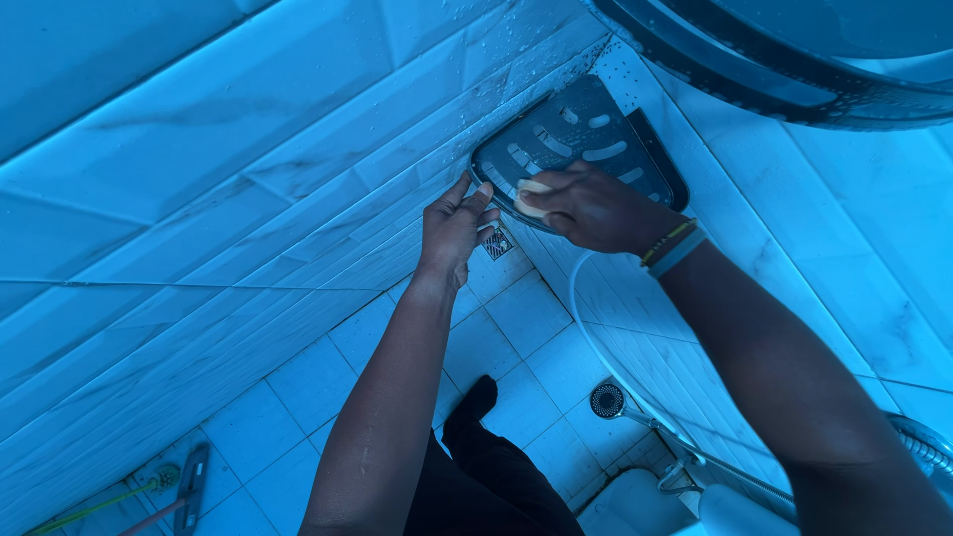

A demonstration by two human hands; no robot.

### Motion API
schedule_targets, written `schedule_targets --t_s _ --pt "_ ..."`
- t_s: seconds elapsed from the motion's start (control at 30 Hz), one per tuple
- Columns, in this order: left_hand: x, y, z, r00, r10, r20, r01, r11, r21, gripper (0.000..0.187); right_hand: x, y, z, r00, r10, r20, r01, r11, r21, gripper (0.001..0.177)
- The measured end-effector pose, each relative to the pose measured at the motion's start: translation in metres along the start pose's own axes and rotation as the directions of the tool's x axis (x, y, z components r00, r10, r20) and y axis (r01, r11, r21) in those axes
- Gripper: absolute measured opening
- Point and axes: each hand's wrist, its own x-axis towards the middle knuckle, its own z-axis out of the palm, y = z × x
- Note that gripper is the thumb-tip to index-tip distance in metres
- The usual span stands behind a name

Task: The person scrubs two corner-mounted shower shelves with a small brush, then rinses them with a handheld shower head. The person repeats the scrubbing and rinsing cycle to ensure the shelves are clean.

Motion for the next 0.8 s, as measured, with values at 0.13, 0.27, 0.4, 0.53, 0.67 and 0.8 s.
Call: schedule_targets --t_s 0.13,0.27,0.4,0.53,0.67,0.8 --pt "-0.001 0.001 -0.005 1.0 0.02 -0.005 -0.02 1.0 -0.022 0.068 0.006 -0.007 -0.006 0.985 0.107 0.134 -0.117 0.991 0.068 0.041" --pt "0.001 -0.003 0.002 1.0 0.009 -0.016 -0.009 1.0 -0.026 0.068 0.027 0.001 0.013 0.983 -0.07 -0.168 0.072 0.997 0.005 0.043" --pt "0.001 -0.007 0.0 0.999 0.024 -0.022 -0.024 1.0 -0.003 0.068 0.008 0.0 0.007 0.997 0.064 0.038 -0.066 0.997 0.051 0.04" --pt "0.0 0.0 0.002 1.0 0.024 -0.016 -0.024 1.0 -0.017 0.069 -0.006 0.0 -0.015 0.979 0.055 0.198 -0.056 0.998 0.0 0.041" --pt "-0.002 -0.003 -0.002 1.0 0.023 -0.014 -0.023 1.0 -0.012 0.067 0.011 0.0 0.002 0.999 -0.045 0.024 0.045 0.999 0.017 0.038" --pt "0.001 -0.004 0.0 0.999 0.022 -0.029 -0.022 1.0 -0.004 0.07 0.003 0.004 -0.003 0.993 -0.047 0.104 0.05 0.998 -0.025 0.036"
